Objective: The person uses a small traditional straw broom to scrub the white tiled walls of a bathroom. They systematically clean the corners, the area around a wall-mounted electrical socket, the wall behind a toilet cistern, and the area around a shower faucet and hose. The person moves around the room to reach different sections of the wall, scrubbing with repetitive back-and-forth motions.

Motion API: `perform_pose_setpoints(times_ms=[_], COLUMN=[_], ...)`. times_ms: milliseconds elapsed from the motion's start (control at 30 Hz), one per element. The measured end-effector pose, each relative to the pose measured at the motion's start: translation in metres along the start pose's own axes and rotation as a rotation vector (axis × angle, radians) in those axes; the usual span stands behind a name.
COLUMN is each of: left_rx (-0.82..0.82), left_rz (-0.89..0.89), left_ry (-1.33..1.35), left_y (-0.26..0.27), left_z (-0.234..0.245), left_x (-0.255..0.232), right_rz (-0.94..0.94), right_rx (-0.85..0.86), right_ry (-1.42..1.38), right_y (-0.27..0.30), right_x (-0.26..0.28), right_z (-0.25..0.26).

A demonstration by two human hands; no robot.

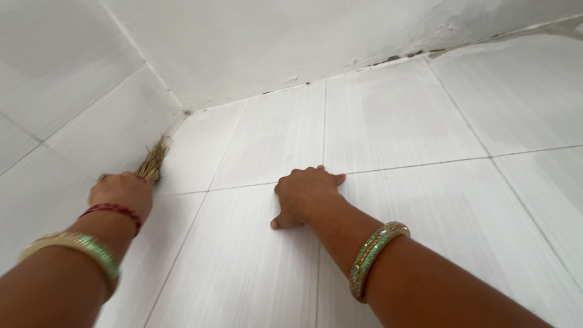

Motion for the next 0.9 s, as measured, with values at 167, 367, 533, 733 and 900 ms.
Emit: perform_pose_setpoints(times_ms=[167, 367, 533, 733, 900], left_rx=[0.149, 0.386, 0.500, 0.644, 0.861], left_rz=[0.017, 0.078, 0.029, -0.014, -0.145], left_ry=[-0.027, -0.038, -0.194, -0.414, -1.067], left_y=[0.037, 0.105, 0.158, 0.170, 0.178], left_z=[-0.007, 0.009, 0.029, 0.050, 0.037], left_x=[0.053, 0.109, 0.135, 0.177, 0.216], right_rz=[-0.016, 0.068, 0.166, 0.318, 0.367], right_rx=[-0.017, -0.048, -0.037, 0.118, 0.297], right_ry=[-0.038, -0.035, -0.057, 0.009, -0.069], right_y=[0.003, 0.005, 0.024, 0.079, 0.112], right_x=[0.001, 0.008, 0.025, 0.044, 0.040], right_z=[0.000, -0.017, -0.036, -0.041, -0.036])
Point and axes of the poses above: each hand's wrist, its own y-axis away from the middle knuckle, its own z-axis out of the back of the hand, x = y × z, the point moved 3 cm from there along -y, towards the middle knuckle, and after that the axes turned 7 degrees about y, right-handed, at the moved point
